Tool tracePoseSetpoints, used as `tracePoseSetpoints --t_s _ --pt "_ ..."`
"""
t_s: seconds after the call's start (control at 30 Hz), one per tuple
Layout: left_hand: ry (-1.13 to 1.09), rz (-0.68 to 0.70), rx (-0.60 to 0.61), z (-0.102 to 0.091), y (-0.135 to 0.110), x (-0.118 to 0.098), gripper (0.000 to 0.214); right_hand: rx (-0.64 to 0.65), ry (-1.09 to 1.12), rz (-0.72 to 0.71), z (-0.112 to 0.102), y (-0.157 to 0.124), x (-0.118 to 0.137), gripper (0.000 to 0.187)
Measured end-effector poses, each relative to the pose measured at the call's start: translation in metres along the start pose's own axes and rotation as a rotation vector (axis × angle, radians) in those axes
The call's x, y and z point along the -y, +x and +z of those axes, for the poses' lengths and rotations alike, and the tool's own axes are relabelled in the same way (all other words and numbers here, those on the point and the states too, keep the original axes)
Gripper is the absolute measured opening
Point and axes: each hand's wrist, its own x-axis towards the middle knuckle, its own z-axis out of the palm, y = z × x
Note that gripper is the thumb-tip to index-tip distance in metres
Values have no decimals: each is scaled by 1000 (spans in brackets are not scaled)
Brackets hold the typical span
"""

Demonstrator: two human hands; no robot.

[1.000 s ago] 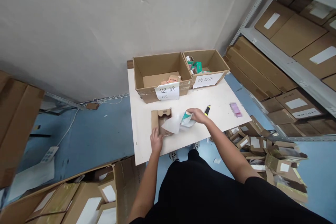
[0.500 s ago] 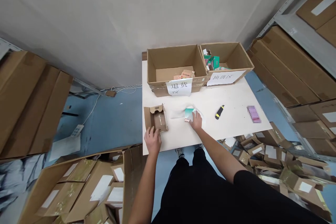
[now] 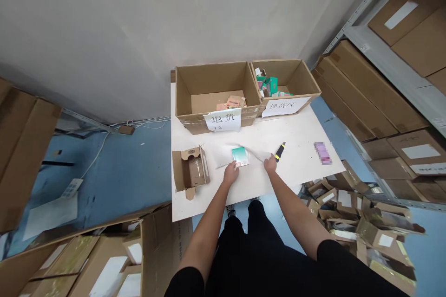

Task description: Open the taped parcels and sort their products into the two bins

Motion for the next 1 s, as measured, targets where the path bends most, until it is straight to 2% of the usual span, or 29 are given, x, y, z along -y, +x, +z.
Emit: tracePoseSetpoints --t_s 0.07,0.1,0.17,0.23,0.3,0.4,0.53,0.67,0.8,0.9,1.0 --pt "-43 -118 7 1 22 1 45 -109 -16 122 -6 -6 -8 66" --pt "-51 -145 5 2 31 1 43 -146 -14 126 -5 -9 -6 66" --pt "-64 -179 3 5 44 1 36 -125 3 -30 2 -12 6 66" --pt "-88 -207 5 9 52 2 30 79 -14 -271 16 -10 24 72" --pt "-116 -229 7 14 56 5 27 287 -84 -363 32 -6 37 82" --pt "-158 -260 -10 20 60 9 29 443 -172 -332 48 3 41 98" --pt "-200 -297 -69 30 62 6 38 506 -146 -315 48 13 28 101" --pt "-221 -292 -144 42 61 -18 37 569 -60 -276 32 17 13 90" --pt "-235 -215 -191 37 47 -51 36 466 267 -279 5 21 8 85" --pt "-331 -82 -139 12 28 -75 45 415 663 -258 -35 32 10 82" --pt "-513 121 3 -28 11 -103 70 419 1019 -338 -93 45 14 81"
